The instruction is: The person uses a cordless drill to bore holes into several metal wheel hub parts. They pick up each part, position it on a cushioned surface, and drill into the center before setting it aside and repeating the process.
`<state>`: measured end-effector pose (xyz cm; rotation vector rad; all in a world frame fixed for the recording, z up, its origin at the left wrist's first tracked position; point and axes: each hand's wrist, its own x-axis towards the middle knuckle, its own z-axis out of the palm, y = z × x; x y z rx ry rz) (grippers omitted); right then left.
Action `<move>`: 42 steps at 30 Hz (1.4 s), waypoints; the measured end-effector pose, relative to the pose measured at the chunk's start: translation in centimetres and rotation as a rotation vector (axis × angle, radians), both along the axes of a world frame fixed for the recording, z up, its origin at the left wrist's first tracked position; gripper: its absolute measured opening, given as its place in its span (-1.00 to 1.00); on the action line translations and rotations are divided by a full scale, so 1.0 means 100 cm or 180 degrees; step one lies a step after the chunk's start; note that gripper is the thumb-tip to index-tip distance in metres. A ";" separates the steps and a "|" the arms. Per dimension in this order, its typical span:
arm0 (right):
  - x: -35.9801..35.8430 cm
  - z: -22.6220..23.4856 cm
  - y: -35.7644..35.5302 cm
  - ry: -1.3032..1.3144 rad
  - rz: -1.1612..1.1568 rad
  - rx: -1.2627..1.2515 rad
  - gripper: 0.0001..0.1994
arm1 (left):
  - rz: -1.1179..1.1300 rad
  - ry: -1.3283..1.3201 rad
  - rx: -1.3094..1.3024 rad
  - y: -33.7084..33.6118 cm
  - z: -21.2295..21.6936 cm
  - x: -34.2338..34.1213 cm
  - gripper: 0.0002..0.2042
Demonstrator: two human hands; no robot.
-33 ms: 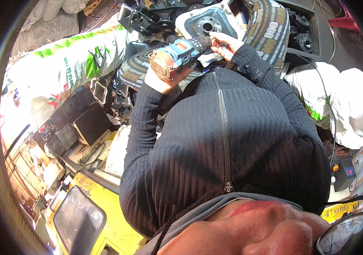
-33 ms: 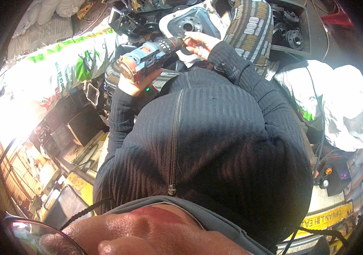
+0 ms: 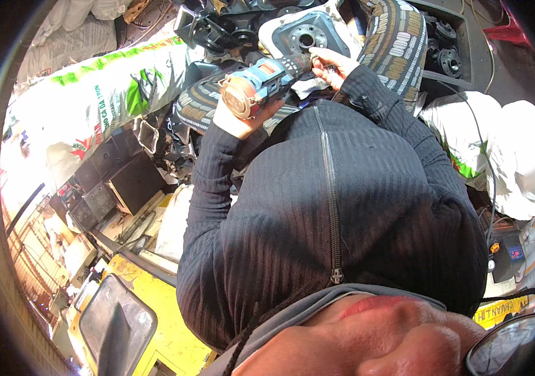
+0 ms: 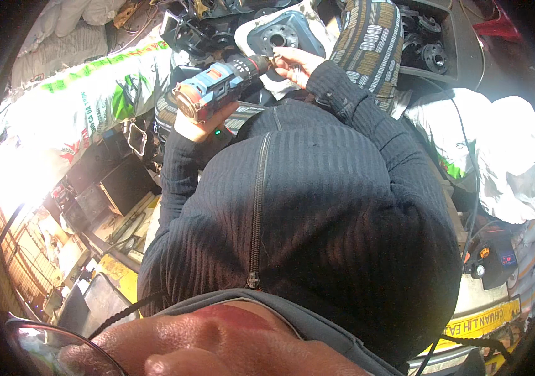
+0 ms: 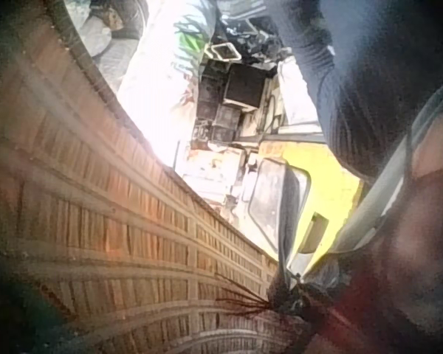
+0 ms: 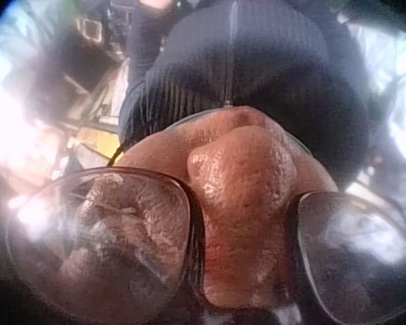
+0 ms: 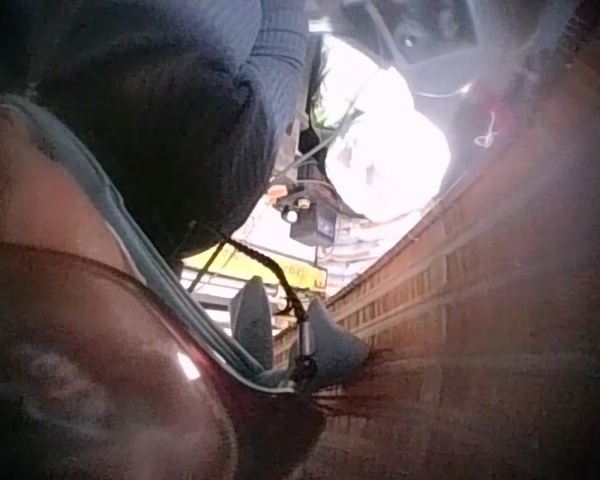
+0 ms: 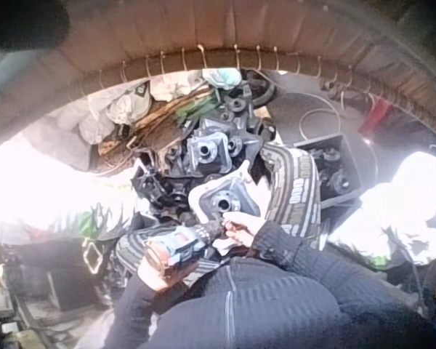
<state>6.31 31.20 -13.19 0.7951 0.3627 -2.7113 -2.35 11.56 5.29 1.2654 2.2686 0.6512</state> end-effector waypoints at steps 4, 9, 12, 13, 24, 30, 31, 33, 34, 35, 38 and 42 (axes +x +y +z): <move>-0.009 -0.006 -0.002 -0.0132 -0.0082 0.0075 -0.85 | 0.0190 -0.0264 0.0008 -0.002 -0.005 -0.005 -0.62; -0.012 -0.016 -0.009 -0.0148 -0.0152 0.0111 -0.84 | -0.0029 -0.0045 -0.0194 -0.010 -0.016 -0.008 -0.55; -0.014 -0.019 -0.012 -0.0276 -0.0140 0.0247 -0.83 | 0.0244 -0.0021 -0.0326 -0.014 -0.024 -0.004 -0.48; -0.014 -0.019 -0.012 -0.0397 -0.0126 0.0326 -0.83 | 0.0161 0.0166 -0.0505 -0.015 -0.026 -0.004 -0.44; -0.014 -0.016 -0.010 -0.0400 0.0540 0.0374 -0.81 | 0.0429 -0.0407 -0.0737 -0.016 -0.031 -0.002 -0.47; -0.007 -0.066 -0.012 -0.0926 -0.0125 -0.0095 -0.74 | 0.0314 0.0223 -0.1077 -0.013 -0.066 -0.017 -0.41; -0.008 -0.074 -0.011 -0.1062 0.0025 0.0194 -0.73 | 0.0269 0.0440 -0.1026 -0.012 -0.073 -0.022 -0.37; -0.008 -0.085 -0.009 -0.1365 0.0271 0.0670 -0.72 | 0.0049 0.0896 -0.1098 -0.011 -0.084 -0.029 -0.39; -0.008 -0.088 -0.008 -0.1277 0.0336 0.0799 -0.71 | -0.0002 0.0824 -0.1149 -0.009 -0.088 -0.032 -0.42; -0.010 -0.090 -0.007 -0.1266 0.0371 0.0945 -0.70 | -0.0041 0.0759 -0.1190 -0.006 -0.092 -0.035 -0.45; -0.013 -0.091 -0.008 -0.1001 0.0459 0.1857 -0.66 | 0.0029 0.0723 -0.1413 0.004 -0.099 -0.040 -0.52; -0.023 -0.093 -0.012 -0.1150 0.0187 0.2458 -0.58 | -0.0140 0.0099 -0.2207 0.021 -0.096 -0.048 -0.46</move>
